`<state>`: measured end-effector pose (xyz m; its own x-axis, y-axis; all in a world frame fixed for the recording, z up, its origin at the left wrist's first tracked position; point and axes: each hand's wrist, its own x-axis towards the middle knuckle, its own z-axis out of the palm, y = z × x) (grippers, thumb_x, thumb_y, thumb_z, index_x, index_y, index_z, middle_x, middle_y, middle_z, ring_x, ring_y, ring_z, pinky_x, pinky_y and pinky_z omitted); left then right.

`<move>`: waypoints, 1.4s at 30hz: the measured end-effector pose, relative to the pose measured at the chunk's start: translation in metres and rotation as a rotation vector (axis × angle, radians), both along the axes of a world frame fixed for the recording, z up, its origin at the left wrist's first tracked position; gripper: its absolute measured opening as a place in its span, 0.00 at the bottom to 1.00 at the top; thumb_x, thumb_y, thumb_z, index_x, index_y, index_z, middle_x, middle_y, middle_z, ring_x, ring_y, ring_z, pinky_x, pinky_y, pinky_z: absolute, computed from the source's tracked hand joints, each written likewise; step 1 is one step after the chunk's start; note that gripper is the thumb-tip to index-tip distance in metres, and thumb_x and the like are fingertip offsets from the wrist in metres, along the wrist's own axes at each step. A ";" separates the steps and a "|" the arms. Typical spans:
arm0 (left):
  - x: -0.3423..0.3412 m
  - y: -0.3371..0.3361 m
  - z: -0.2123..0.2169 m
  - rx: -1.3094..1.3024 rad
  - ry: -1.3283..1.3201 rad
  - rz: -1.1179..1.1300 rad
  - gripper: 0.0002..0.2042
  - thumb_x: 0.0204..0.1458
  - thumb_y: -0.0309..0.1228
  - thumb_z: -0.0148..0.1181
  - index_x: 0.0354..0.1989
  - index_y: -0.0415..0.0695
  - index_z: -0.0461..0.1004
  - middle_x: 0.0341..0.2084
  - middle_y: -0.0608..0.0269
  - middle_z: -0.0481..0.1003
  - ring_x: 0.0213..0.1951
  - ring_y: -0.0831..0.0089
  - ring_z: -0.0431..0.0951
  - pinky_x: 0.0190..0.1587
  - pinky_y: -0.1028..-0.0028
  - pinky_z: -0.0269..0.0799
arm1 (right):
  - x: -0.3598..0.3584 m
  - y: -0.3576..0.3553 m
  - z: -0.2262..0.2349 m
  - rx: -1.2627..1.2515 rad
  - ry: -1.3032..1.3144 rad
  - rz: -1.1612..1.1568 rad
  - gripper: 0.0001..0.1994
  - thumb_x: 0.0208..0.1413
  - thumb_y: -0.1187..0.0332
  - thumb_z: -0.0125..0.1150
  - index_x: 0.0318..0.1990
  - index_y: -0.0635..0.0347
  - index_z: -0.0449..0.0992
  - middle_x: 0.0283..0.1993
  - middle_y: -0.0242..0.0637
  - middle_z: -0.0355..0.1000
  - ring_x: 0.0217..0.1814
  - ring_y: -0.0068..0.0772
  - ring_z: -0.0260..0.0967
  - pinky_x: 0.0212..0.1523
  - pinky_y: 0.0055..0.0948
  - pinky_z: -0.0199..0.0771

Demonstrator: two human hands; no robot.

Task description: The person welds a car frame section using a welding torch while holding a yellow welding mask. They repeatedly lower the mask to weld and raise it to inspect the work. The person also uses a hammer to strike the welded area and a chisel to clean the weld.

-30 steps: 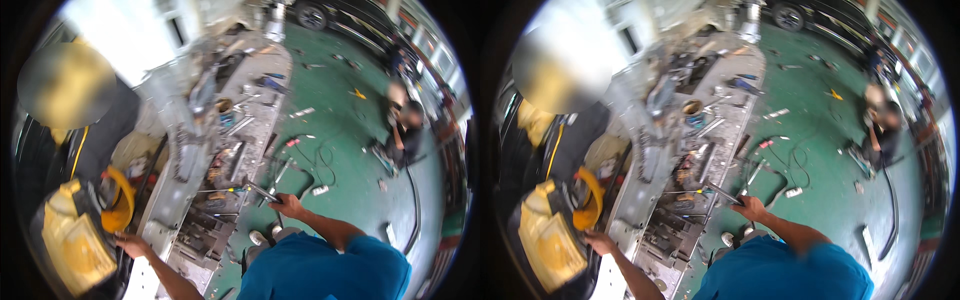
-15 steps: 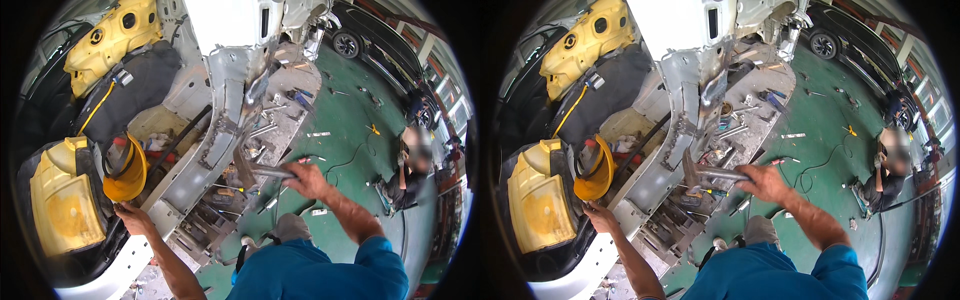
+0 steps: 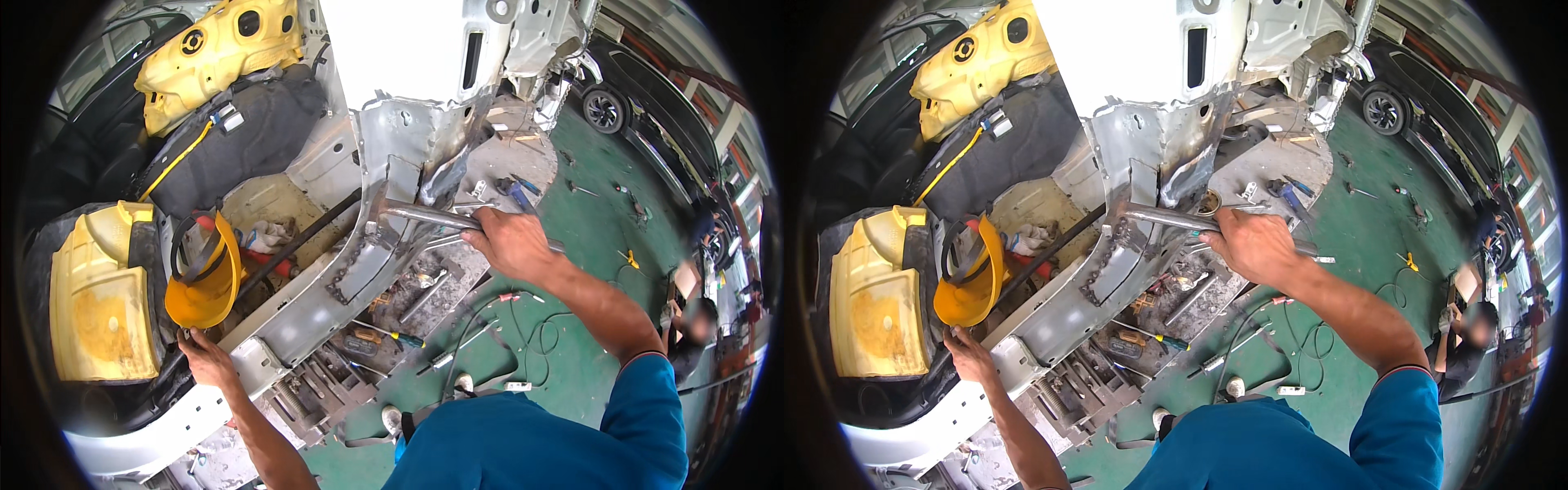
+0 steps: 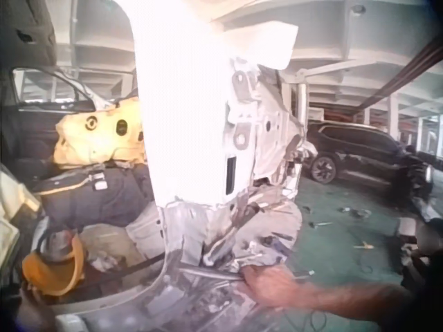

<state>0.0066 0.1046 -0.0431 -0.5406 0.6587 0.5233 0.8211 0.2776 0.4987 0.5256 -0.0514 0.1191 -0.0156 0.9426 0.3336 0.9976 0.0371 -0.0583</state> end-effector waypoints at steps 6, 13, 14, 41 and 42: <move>0.003 -0.001 0.000 0.060 0.002 -0.019 0.26 0.68 0.56 0.44 0.62 0.52 0.72 0.37 0.50 0.84 0.33 0.48 0.85 0.30 0.55 0.77 | 0.004 0.006 -0.002 -0.023 0.040 -0.035 0.15 0.63 0.57 0.62 0.41 0.62 0.73 0.29 0.47 0.75 0.29 0.56 0.74 0.30 0.52 0.72; 0.000 0.000 -0.002 0.058 0.021 -0.023 0.25 0.68 0.56 0.44 0.62 0.52 0.72 0.36 0.50 0.84 0.32 0.49 0.85 0.29 0.56 0.77 | -0.001 0.004 0.002 -0.010 0.026 0.054 0.18 0.64 0.53 0.60 0.38 0.62 0.72 0.30 0.46 0.75 0.27 0.53 0.75 0.26 0.49 0.74; 0.000 0.001 -0.002 0.060 0.019 -0.023 0.25 0.68 0.56 0.44 0.62 0.52 0.72 0.36 0.50 0.84 0.32 0.50 0.85 0.29 0.57 0.77 | -0.002 0.004 0.003 0.030 0.014 0.092 0.18 0.64 0.53 0.60 0.38 0.62 0.72 0.30 0.46 0.75 0.27 0.54 0.75 0.26 0.49 0.74; 0.000 -0.003 0.000 0.036 -0.049 -0.027 0.26 0.67 0.57 0.44 0.62 0.53 0.73 0.38 0.48 0.84 0.36 0.47 0.84 0.32 0.55 0.77 | -0.021 -0.038 -0.056 -0.125 0.409 -0.060 0.19 0.65 0.51 0.58 0.40 0.61 0.73 0.27 0.49 0.73 0.29 0.58 0.74 0.30 0.53 0.71; 0.000 -0.002 0.000 0.045 -0.065 -0.036 0.28 0.66 0.60 0.43 0.62 0.54 0.74 0.39 0.47 0.83 0.37 0.47 0.84 0.34 0.53 0.77 | -0.024 -0.045 -0.068 -0.133 0.442 -0.055 0.19 0.65 0.50 0.58 0.40 0.61 0.74 0.27 0.49 0.73 0.29 0.58 0.74 0.30 0.53 0.71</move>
<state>0.0067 0.1022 -0.0432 -0.5508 0.6549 0.5174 0.7958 0.2252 0.5622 0.5013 -0.0961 0.0514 0.1519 0.9732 0.1729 0.8763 -0.0517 -0.4789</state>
